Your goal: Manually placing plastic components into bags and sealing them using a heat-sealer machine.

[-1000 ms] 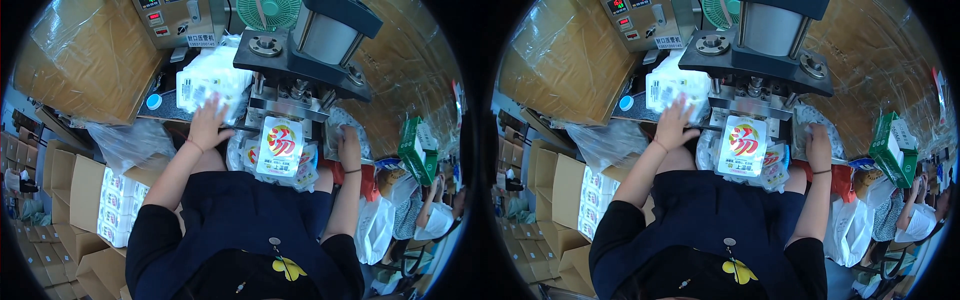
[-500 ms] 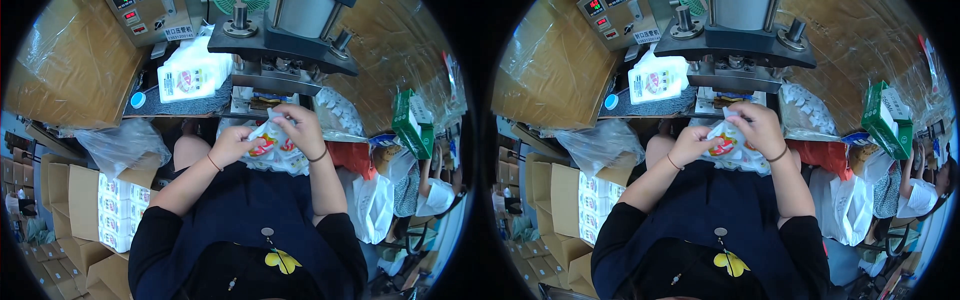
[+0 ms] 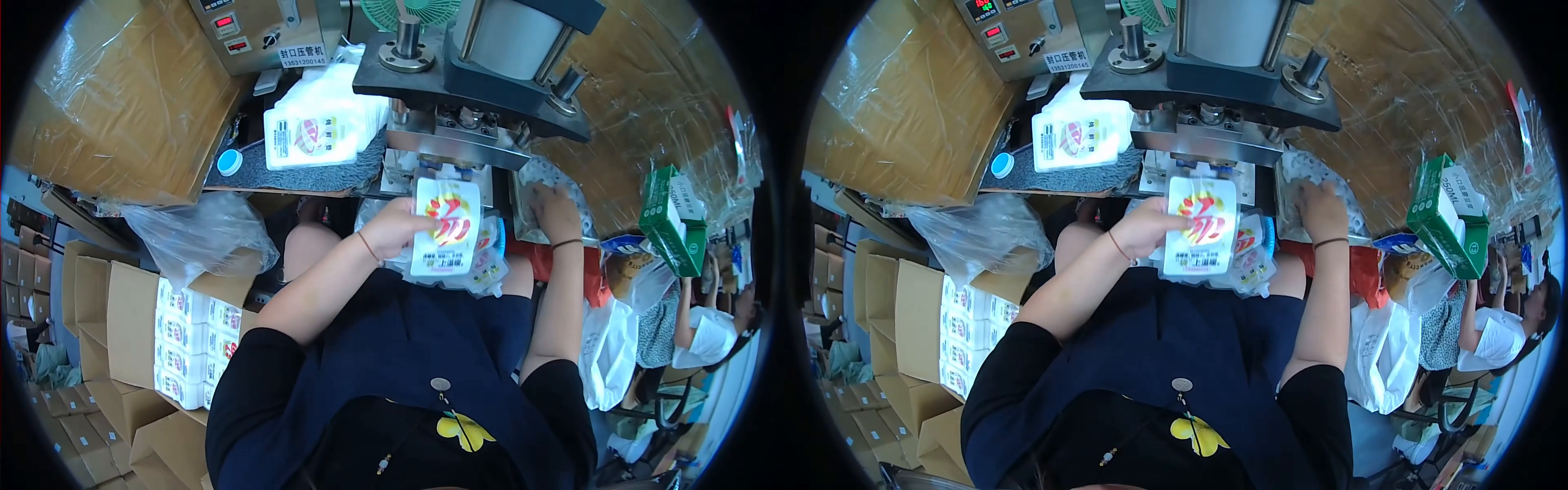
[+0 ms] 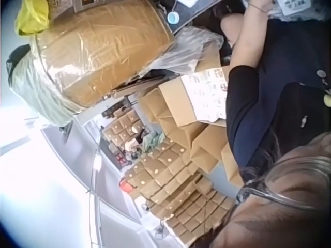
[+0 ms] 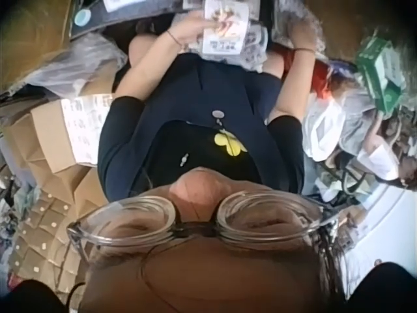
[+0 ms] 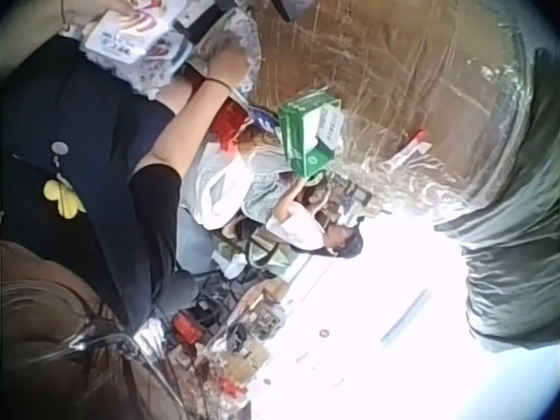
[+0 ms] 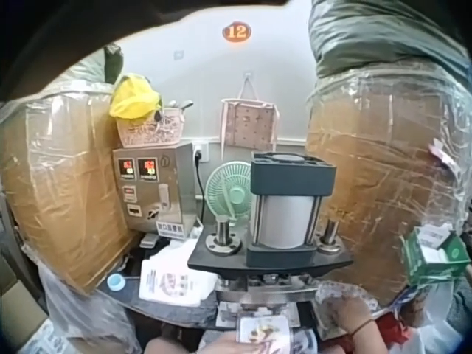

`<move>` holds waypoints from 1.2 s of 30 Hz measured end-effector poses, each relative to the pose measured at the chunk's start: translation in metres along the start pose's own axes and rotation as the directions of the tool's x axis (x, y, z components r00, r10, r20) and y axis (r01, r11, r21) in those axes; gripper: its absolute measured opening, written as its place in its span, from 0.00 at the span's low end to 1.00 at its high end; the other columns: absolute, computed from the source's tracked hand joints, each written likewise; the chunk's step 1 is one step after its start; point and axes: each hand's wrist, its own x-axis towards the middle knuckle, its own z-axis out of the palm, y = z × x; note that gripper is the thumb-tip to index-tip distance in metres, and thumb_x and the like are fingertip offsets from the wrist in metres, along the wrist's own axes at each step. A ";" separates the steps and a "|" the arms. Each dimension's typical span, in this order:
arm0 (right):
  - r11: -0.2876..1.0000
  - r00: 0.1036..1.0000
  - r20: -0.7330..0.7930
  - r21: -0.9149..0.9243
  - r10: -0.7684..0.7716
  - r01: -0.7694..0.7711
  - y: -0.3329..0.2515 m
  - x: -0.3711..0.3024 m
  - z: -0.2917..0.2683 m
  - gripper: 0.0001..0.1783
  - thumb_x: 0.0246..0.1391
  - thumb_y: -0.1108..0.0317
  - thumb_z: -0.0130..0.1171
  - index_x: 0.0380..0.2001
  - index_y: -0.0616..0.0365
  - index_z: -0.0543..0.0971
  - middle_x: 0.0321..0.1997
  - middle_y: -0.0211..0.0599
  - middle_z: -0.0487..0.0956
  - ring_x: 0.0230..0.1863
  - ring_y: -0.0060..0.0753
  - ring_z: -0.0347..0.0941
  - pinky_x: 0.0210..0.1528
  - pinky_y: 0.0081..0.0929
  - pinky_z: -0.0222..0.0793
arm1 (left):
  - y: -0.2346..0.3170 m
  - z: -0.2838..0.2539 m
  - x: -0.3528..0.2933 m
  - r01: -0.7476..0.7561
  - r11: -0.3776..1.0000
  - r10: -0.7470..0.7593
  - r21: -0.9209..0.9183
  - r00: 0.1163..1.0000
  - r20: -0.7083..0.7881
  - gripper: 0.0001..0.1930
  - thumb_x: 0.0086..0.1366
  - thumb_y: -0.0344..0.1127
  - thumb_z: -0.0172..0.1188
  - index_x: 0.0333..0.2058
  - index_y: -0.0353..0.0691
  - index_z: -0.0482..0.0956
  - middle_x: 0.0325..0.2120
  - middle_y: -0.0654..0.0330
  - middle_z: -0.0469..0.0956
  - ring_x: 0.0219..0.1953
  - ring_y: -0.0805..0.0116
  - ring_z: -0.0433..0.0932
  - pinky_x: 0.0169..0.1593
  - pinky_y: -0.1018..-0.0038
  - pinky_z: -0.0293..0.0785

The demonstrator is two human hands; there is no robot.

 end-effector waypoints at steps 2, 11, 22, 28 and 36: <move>0.983 0.999 0.016 0.178 -0.038 0.034 0.000 0.007 0.008 0.17 0.55 0.66 0.60 0.48 0.53 0.76 0.43 0.51 0.78 0.46 0.60 0.76 0.48 0.46 0.73 | 0.009 -0.005 0.006 0.003 1.000 -0.003 -0.007 1.000 -0.025 0.16 0.61 0.24 0.62 0.49 0.29 0.77 0.44 0.51 0.82 0.43 0.63 0.84 0.48 0.67 0.81; 0.835 0.962 -0.259 0.545 0.083 0.075 0.002 -0.020 0.003 0.16 0.53 0.79 0.58 0.46 0.62 0.70 0.42 0.54 0.79 0.45 0.62 0.76 0.49 0.44 0.73 | 0.064 -0.100 -0.038 0.390 -0.240 0.878 0.889 0.477 0.028 0.39 0.60 0.53 0.65 0.64 0.39 0.63 0.66 0.37 0.56 0.68 0.41 0.56 0.66 0.48 0.54; 0.658 0.920 -0.215 0.647 -0.328 0.386 -0.088 -0.039 -0.043 0.14 0.56 0.75 0.60 0.46 0.64 0.77 0.38 0.44 0.77 0.40 0.42 0.76 0.44 0.32 0.71 | 0.023 -0.049 -0.063 -0.260 0.470 0.602 0.844 0.794 -0.091 0.11 0.65 0.38 0.64 0.32 0.34 0.84 0.22 0.64 0.79 0.25 0.81 0.73 0.31 0.79 0.69; 0.520 0.964 -0.217 0.812 -0.154 0.266 -0.133 -0.036 -0.066 0.11 0.56 0.70 0.62 0.42 0.63 0.78 0.32 0.40 0.77 0.34 0.37 0.74 0.39 0.30 0.69 | -0.002 0.003 -0.047 -0.232 0.654 0.410 0.720 0.909 -0.080 0.14 0.64 0.41 0.67 0.33 0.34 0.84 0.20 0.64 0.79 0.24 0.82 0.74 0.29 0.79 0.70; 0.575 0.905 -0.100 0.742 -0.413 0.344 -0.102 -0.041 -0.070 0.11 0.63 0.63 0.56 0.35 0.62 0.78 0.30 0.39 0.77 0.34 0.35 0.75 0.37 0.28 0.69 | -0.033 0.031 -0.041 -0.116 0.976 0.108 0.187 0.993 0.054 0.15 0.71 0.39 0.58 0.45 0.31 0.81 0.37 0.61 0.83 0.38 0.78 0.79 0.45 0.77 0.76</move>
